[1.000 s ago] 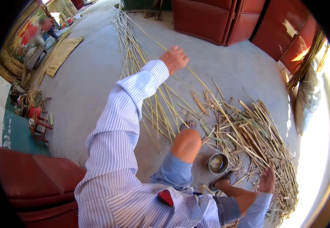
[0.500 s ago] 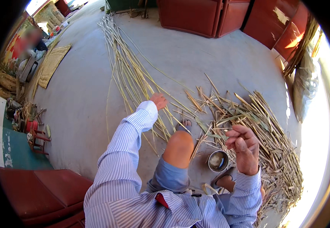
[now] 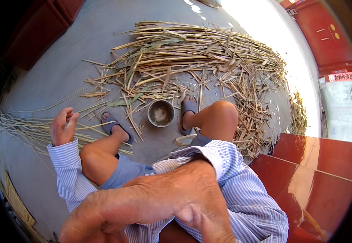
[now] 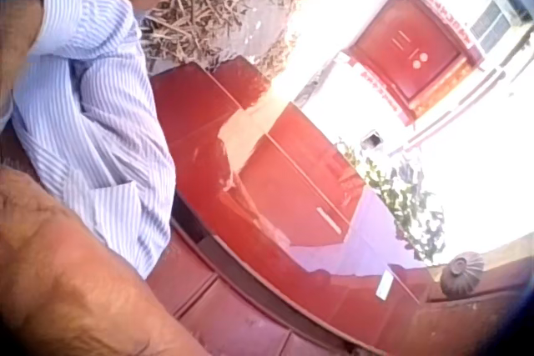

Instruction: The person sits on the floor and strips the outer layers from dried plant stalks by hand. The person repeatedly picks up stalks, peels them, and places the processed pieces aside.

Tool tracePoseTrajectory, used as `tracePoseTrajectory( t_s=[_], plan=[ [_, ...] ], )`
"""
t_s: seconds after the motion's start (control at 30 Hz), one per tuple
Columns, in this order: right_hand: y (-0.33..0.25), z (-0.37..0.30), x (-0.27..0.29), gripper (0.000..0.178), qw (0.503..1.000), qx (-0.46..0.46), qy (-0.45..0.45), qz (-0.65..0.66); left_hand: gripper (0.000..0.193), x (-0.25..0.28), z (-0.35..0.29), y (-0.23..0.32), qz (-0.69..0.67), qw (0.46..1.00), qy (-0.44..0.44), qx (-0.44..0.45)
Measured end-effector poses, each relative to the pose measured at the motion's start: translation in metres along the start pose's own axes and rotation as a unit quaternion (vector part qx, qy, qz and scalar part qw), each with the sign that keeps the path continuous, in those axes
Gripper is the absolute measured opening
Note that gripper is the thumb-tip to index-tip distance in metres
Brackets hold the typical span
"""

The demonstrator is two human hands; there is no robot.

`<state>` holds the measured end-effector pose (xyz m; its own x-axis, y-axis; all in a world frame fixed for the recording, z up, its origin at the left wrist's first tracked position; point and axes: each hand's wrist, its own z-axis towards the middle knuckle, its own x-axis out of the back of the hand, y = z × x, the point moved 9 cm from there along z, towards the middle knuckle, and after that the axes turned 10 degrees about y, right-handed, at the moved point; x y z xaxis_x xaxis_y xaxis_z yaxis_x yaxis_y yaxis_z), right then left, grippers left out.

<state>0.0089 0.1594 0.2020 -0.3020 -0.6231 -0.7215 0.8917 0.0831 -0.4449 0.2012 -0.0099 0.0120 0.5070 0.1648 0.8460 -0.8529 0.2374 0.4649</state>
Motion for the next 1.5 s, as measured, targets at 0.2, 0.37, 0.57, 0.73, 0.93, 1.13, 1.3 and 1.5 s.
tracePoseTrajectory(
  t_s=[0.2,0.37,0.57,0.73,0.93,1.13,1.3,1.5],
  plan=[
    [-0.037,-0.028,0.104,0.073,0.975,-0.024,0.134,-0.176,0.024,-0.040,0.007,0.135,-0.083,0.986,0.014,-0.141],
    [-0.022,-0.118,0.397,0.020,0.777,-0.060,0.544,-0.311,0.030,-0.092,0.031,0.149,-0.072,0.989,0.019,-0.125],
    [0.005,-0.346,0.637,0.031,0.514,-0.092,0.740,-0.424,0.037,-0.157,0.039,0.168,0.006,0.969,-0.058,-0.240],
    [-0.018,-0.375,0.704,0.043,0.447,-0.137,0.782,-0.411,0.036,-0.162,0.037,0.170,0.041,0.964,-0.092,-0.246],
    [-0.048,-0.353,0.739,0.034,0.561,0.003,0.823,-0.083,0.031,-0.171,0.034,0.162,0.058,0.959,-0.125,-0.247],
    [-0.122,-0.304,0.713,0.019,0.636,0.094,0.760,-0.092,0.035,-0.177,0.034,0.161,0.087,0.960,-0.149,-0.220],
    [-0.128,-0.251,0.615,0.025,0.661,0.001,0.727,-0.184,0.037,-0.153,0.045,0.191,0.067,0.950,0.012,-0.306],
    [-0.049,-0.166,0.475,0.029,0.762,-0.030,0.624,-0.169,0.047,-0.157,0.053,0.219,0.084,0.921,0.052,-0.376]
  ],
)
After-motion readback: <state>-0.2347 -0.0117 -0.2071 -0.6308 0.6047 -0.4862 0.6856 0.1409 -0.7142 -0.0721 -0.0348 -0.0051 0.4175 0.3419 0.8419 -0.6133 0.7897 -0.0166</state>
